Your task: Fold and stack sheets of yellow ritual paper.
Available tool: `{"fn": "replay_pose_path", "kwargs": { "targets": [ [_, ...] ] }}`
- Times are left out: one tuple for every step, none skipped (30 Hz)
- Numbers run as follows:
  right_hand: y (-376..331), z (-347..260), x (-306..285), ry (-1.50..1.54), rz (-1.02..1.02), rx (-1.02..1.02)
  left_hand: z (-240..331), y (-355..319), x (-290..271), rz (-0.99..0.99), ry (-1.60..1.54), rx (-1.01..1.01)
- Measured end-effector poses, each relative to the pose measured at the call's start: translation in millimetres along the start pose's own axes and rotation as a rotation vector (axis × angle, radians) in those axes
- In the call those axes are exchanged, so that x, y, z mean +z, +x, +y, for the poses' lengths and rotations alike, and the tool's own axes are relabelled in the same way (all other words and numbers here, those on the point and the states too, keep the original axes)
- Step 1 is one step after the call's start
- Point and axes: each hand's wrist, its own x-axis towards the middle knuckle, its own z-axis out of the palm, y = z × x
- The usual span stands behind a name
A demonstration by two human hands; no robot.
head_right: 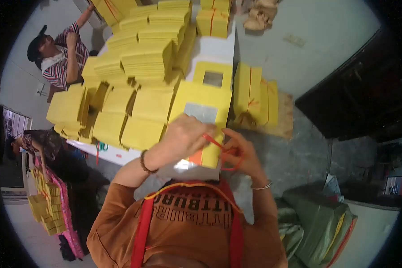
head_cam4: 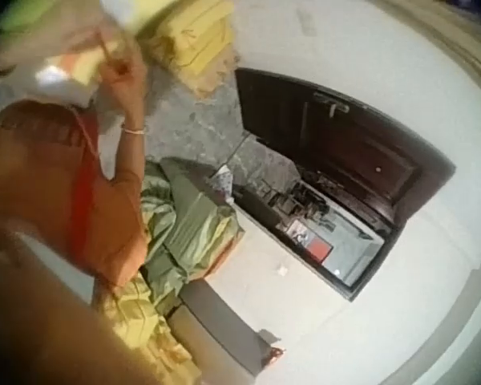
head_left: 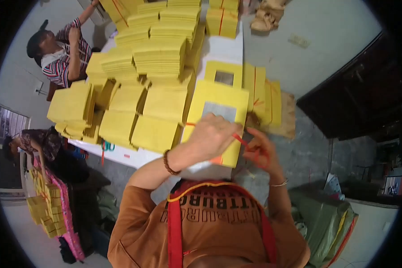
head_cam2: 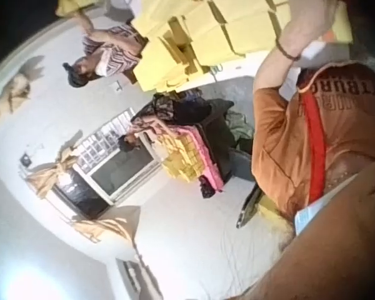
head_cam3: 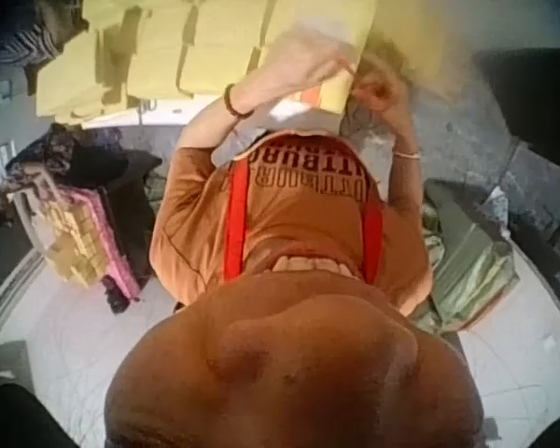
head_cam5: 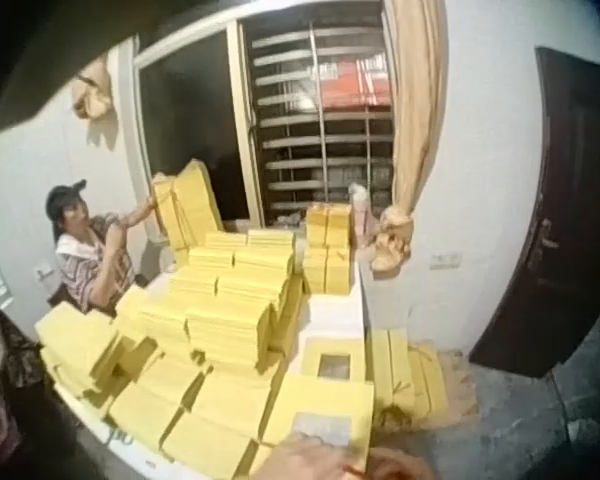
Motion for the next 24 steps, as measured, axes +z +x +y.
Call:
{"fn": "replay_pose_path", "kwargs": {
  "targets": [
    [-10.6,2.1,-6.2,0.016,-0.005,0.041,-1.6,-7.9,-8.8,0.065,-0.069,0.006],
    [-19.9,3.9,-11.6,0.007,-0.015,0.051,-2.3,-21.9,-13.4,0.131,-0.138,0.005],
    [-26.5,5.6,-14.9,-0.006,-0.033,0.051,-2.9,-39.3,-14.3,0.121,-0.157,-0.027],
    [-32.9,8.5,-14.9,0.006,-0.043,0.081,-5.7,-54.2,-16.0,0.088,-0.307,-0.071],
    [-40.4,12.0,-13.6,0.017,-0.009,0.16,-6.7,-69.2,-16.0,0.06,-0.457,-0.116],
    [-40.0,16.6,-13.8,0.022,0.023,0.228,-6.4,-83.6,-15.8,0.06,-0.466,-0.137],
    [-39.8,23.6,-13.4,0.027,0.015,0.244,-1.4,-100.1,-14.0,-0.114,-0.74,-0.453],
    [-39.8,33.7,-12.5,0.062,0.082,0.28,1.1,-111.6,-9.0,-0.292,-1.006,-0.771],
    [-41.8,42.8,-9.4,0.095,0.142,0.321,1.7,-123.7,1.9,-0.29,-1.019,-0.793],
    [-40.6,54.7,-7.5,0.097,0.13,0.339,0.3,-138.7,21.0,-0.283,-1.115,-0.91],
    [-36.6,68.3,-5.5,0.108,0.253,0.433,1.4,-156.4,41.2,-0.261,-1.201,-1.016],
    [-34.3,81.1,-5.1,0.123,0.383,0.544,0.7,-169.8,62.2,-0.261,-1.209,-1.035],
    [-37.6,97.8,-5.0,0.119,0.374,0.561,-1.2,-185.4,86.7,-0.233,-0.962,-0.875],
    [-40.5,114.4,-7.9,-0.043,0.405,0.501,-2.4,-192.8,104.1,-0.206,-0.716,-0.707],
    [-42.3,123.5,-8.7,-0.202,0.429,0.435,-4.2,-192.8,115.6,-0.205,-0.723,-0.719],
    [-41.8,120.7,-4.7,-0.204,0.404,0.443,-5.5,-190.5,125.5,-0.164,-0.603,-0.464],
    [-40.6,115.3,-1.5,-0.169,0.396,0.458,-6.7,-186.0,135.5,-0.123,-0.475,-0.211],
    [-39.2,111.3,0.8,-0.133,0.399,0.475,-2.4,-165.2,130.2,-0.209,-0.579,-0.187],
    [-33.7,112.9,2.6,-0.134,0.384,0.48,0.4,-140.9,124.1,-0.291,-0.678,-0.162],
    [-27.6,114.3,4.3,0.038,0.375,0.519,1.4,-126.5,130.9,-0.399,-0.871,-0.208],
    [-21.6,115.7,5.4,0.209,0.367,0.56,3.9,-112.4,141.4,-0.505,-1.067,-0.248],
    [-15.3,114.6,8.2,0.21,0.339,0.566,9.6,-104.2,165.2,-0.574,-1.005,-0.218],
    [-8.5,114.3,10.7,0.276,0.325,0.598,11.2,-102.3,189.8,-0.645,-0.941,-0.186],
    [-2.2,116.2,11.7,0.343,0.312,0.627,13.1,-104.0,201.8,-0.63,-0.936,-0.206]
  ]
}}
